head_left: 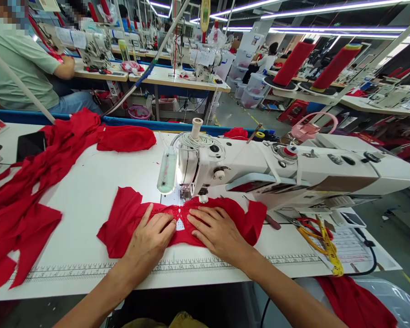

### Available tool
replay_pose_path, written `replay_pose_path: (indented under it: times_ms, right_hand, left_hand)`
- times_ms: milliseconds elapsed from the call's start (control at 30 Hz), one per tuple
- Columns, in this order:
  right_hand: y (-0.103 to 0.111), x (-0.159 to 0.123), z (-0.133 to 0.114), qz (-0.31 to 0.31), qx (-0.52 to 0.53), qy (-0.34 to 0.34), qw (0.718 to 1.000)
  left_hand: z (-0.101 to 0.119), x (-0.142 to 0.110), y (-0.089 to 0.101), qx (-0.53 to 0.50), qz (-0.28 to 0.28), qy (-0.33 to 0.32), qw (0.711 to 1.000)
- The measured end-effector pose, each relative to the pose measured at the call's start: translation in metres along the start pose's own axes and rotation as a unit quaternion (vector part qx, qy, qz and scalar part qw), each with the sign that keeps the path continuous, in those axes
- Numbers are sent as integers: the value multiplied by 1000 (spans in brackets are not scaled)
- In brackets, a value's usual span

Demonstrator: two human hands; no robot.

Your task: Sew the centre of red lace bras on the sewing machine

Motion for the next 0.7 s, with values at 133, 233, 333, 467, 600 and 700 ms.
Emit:
replay_pose_path:
  times_ms: [133, 233, 333, 467, 600, 700]
  right_hand:
    - [-1, -1, 3, -2, 7, -1, 1000]
    - [1, -1, 3, -7, 10, 2, 1000]
    - [6, 3, 2, -6, 23, 3, 1000]
    - [8, 17, 4, 45, 1, -40, 998]
    - [0, 32, 11, 62, -1, -89, 994]
    - [-3, 35, 13, 54, 45, -85, 994]
  left_hand:
    - [0, 0, 0, -2, -6, -4, 1000]
    - [-1, 1, 1, -14, -15, -3, 1000]
    - [-3, 4, 1, -28, -24, 1, 999]
    - [-6, 10, 3, -39, -35, 0, 999]
    - [-12, 15, 6, -83, -22, 15, 996]
    - [-31, 19, 10, -158, 3, 94, 983]
Point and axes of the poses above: each hand's wrist, its own x-axis towards the middle knuckle, its own y-axis out of the back of the hand, z = x × y, the point moved 5 cm from there along x, towards the middle knuckle, and after that the axes turned 14 degrees about -y, right-handed, at the moved point
